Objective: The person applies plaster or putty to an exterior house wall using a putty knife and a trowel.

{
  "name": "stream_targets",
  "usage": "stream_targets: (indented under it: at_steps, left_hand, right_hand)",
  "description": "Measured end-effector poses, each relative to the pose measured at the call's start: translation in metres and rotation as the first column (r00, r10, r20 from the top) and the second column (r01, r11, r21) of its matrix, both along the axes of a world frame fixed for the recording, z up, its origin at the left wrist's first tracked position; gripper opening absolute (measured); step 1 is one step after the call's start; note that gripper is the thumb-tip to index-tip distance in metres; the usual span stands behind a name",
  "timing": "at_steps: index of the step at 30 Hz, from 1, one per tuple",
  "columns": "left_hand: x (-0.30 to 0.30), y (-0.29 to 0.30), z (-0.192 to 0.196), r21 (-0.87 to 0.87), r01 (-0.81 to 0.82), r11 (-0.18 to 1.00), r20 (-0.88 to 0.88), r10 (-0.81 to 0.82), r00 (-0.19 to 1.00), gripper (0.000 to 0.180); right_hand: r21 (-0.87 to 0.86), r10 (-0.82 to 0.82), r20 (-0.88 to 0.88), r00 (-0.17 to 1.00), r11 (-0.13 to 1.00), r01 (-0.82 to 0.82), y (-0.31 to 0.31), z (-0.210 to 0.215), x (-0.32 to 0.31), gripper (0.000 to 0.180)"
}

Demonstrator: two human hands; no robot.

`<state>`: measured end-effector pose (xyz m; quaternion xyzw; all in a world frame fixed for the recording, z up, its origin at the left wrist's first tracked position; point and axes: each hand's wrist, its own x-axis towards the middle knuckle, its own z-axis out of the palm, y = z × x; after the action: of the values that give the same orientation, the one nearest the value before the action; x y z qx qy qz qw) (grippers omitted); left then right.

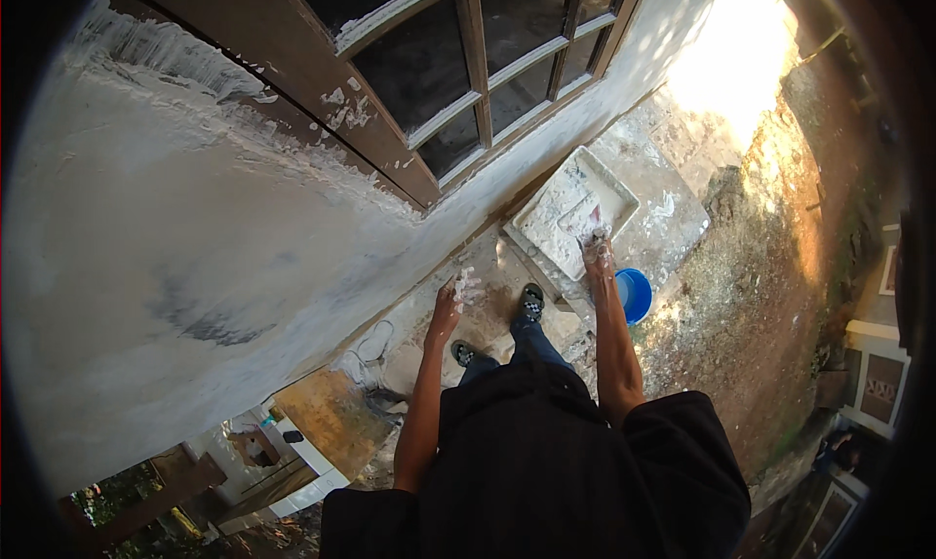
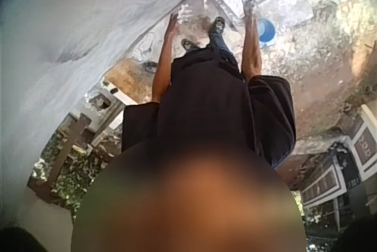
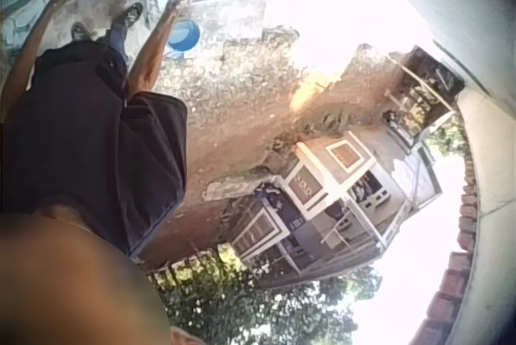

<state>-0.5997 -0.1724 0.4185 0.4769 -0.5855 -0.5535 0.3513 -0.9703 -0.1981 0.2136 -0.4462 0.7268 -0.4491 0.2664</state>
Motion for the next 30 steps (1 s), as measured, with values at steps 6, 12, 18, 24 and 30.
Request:
stream_targets:
  at_steps: [6,12,18,24,30]
  left_hand:
    - [0.061,0.03,-0.049,-0.229,-0.048,0.972,0.433,0.146,0.889,0.052]
    - [0.081,0.049,-0.018,-0.017,-0.096,0.995,0.326,0.096,0.941,0.056]
    - [0.107,0.074,-0.075,-0.077,-0.115,0.99,0.477,0.138,0.868,0.056]
    - [0.155,0.114,-0.081,-0.132,-0.211,0.968,0.566,0.249,0.786,0.055]
    - [0.194,0.158,-0.061,-0.092,-0.462,0.882,0.392,0.459,0.797,0.043]
  right_hand:
    - [-0.148,0.06,0.802,0.595,0.984,0.1,-0.021,-0.009,0.026,0.02]
    - [-0.042,0.025,0.99,0.142,0.992,0.115,-0.002,0.021,0.06,0.021]
    - [-0.357,0.346,0.931,-0.121,0.93,-0.084,0.01,0.102,0.138,0.025]
    - [-0.084,0.06,0.994,-0.089,0.953,-0.292,0.024,0.178,0.268,0.028]
    - [-0.263,0.207,0.963,-0.172,0.865,-0.429,0.05,0.189,0.357,0.027]
